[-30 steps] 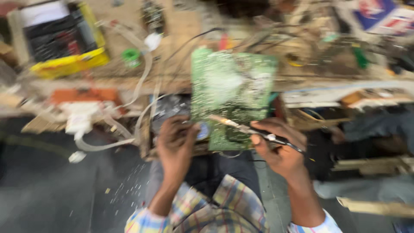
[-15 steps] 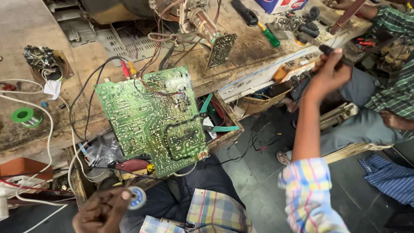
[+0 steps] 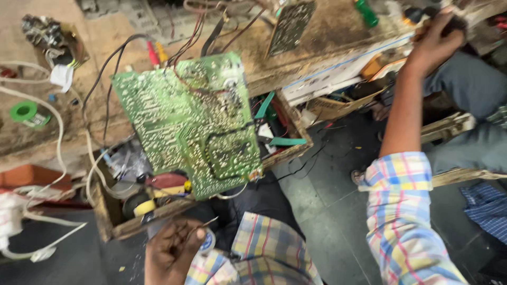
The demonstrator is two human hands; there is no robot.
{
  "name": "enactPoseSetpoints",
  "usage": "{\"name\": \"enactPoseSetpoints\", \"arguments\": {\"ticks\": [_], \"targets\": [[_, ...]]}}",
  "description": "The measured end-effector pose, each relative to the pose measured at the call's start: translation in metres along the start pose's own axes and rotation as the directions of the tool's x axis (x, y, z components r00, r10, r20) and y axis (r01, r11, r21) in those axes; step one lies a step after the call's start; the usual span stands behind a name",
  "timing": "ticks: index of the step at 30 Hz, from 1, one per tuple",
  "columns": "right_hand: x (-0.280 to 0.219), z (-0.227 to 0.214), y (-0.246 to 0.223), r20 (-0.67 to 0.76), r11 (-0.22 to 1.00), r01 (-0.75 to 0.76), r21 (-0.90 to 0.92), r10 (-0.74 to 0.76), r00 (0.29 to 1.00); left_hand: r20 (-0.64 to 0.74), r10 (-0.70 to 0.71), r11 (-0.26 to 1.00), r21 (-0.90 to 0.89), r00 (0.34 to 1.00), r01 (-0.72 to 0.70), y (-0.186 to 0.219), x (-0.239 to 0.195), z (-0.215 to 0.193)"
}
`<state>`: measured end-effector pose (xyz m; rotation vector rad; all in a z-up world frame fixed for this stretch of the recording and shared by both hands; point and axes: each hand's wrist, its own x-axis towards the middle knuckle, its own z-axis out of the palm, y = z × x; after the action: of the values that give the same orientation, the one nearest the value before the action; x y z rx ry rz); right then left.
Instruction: The person uses a soldering iron and solder wire to repair a green circuit board. They repeatedly apply solder to specific points on the board while holding the board steady with the other hand.
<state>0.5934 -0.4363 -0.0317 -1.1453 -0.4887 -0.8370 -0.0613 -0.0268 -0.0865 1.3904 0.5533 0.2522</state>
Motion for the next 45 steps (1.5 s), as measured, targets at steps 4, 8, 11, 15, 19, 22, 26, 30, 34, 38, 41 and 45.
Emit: {"name": "enactPoseSetpoints", "arguments": {"ticks": [4,8,11,15,19,22,26,30,34,38,41,45], "targets": [[0.009,-0.002,-0.008,0.018,0.981,0.026,-0.192,-0.023,1.000,-0.094,-0.140,0.983,0.103,0.986,0.150,-0.008,0.012,0.001],[0.019,0.004,0.004,0.095,0.993,0.077,-0.088,-0.069,0.993,-0.129,-0.183,0.971,0.133,0.975,0.200,-0.020,0.012,-0.003],[0.029,0.018,0.008,0.043,0.984,0.024,-0.175,-0.017,0.999,-0.104,-0.088,0.992,0.085,0.991,0.097,-0.022,0.013,0.001],[-0.005,0.043,-0.018,0.058,0.889,-0.457,0.034,0.454,0.889,-0.052,-0.019,0.993,0.116,0.998,0.025,-0.018,0.006,0.000],[-0.063,0.086,-0.110,0.337,0.779,-0.620,-0.092,0.611,0.717,-0.019,-0.005,0.994,0.105,1.000,0.007,-0.006,0.006,0.003],[-0.121,0.117,-0.191,0.800,0.881,-0.197,-0.430,0.473,0.369,0.078,0.020,0.998,-0.053,0.997,-0.016,0.007,0.005,0.012],[-0.174,0.180,-0.241,0.939,0.877,0.399,-0.267,0.329,-0.095,0.129,-0.015,1.000,0.007,0.992,0.014,0.029,-0.001,0.026],[-0.200,0.208,-0.245,0.952,0.811,0.585,-0.033,0.203,-0.228,0.089,0.061,0.988,0.139,0.994,-0.073,0.041,-0.009,0.034],[-0.206,0.205,-0.235,0.908,0.603,0.798,0.011,0.328,-0.260,0.045,0.135,0.988,0.063,0.990,-0.138,0.045,-0.010,0.031],[-0.204,0.193,-0.225,0.815,0.375,0.927,-0.006,0.539,-0.212,-0.134,0.154,0.980,0.148,0.979,-0.134,0.045,-0.006,0.024],[-0.199,0.179,-0.217,0.810,0.393,0.915,-0.091,0.564,-0.162,-0.197,0.173,0.984,0.072,0.965,-0.162,0.044,0.000,0.018],[-0.198,0.151,-0.211,0.811,0.351,0.903,-0.247,0.584,-0.006,-0.225,0.200,0.979,0.015,0.954,-0.202,0.037,0.003,0.018]]}}
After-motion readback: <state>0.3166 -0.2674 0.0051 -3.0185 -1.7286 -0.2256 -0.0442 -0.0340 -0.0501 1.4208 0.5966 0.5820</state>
